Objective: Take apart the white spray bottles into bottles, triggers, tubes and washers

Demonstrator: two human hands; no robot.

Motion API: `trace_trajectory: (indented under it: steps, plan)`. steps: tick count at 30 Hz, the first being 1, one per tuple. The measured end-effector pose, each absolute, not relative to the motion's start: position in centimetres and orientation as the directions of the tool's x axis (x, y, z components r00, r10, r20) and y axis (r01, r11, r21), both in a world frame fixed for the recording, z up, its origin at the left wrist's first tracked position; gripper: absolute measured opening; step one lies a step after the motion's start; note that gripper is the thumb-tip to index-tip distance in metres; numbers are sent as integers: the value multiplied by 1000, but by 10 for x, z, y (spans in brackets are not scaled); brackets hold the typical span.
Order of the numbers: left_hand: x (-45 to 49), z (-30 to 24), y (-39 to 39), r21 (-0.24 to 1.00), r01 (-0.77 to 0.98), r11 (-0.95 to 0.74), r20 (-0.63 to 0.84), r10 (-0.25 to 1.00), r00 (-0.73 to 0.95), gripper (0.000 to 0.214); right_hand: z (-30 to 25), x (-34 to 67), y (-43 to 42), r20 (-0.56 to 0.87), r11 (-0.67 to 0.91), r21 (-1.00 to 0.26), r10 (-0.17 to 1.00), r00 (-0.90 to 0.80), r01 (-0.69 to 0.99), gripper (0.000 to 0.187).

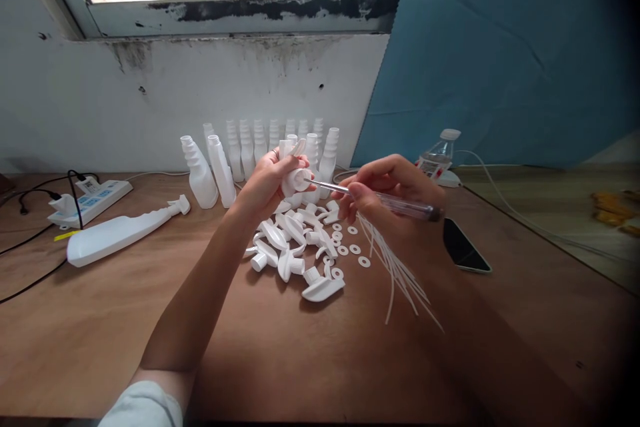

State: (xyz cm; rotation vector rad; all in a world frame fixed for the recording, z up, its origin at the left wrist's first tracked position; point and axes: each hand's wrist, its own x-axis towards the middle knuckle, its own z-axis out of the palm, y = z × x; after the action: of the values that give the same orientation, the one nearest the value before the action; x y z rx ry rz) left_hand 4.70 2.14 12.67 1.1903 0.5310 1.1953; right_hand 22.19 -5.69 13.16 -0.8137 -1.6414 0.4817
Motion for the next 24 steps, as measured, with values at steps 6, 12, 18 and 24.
trace_trajectory:
  steps: [6, 12, 18, 24]
  plan:
    - [50, 125, 22, 905, -416, -89, 253, 898, 359, 21, 130, 222, -56, 690, 664, -675, 723, -44, 323, 14]
    - [54, 127, 18, 932, -351, -87, 213, 916, 341, 19, 126, 223, -53, 695, 664, -644, 715, -71, 381, 17]
    - [62, 123, 16, 951, -263, -161, 228, 942, 245, 20, 123, 223, -56, 739, 679, -441, 646, -192, 587, 21]
    - [65, 126, 13, 951, -259, -171, 226, 953, 200, 18, 125, 220, -58, 686, 661, -600, 715, -137, 450, 23]
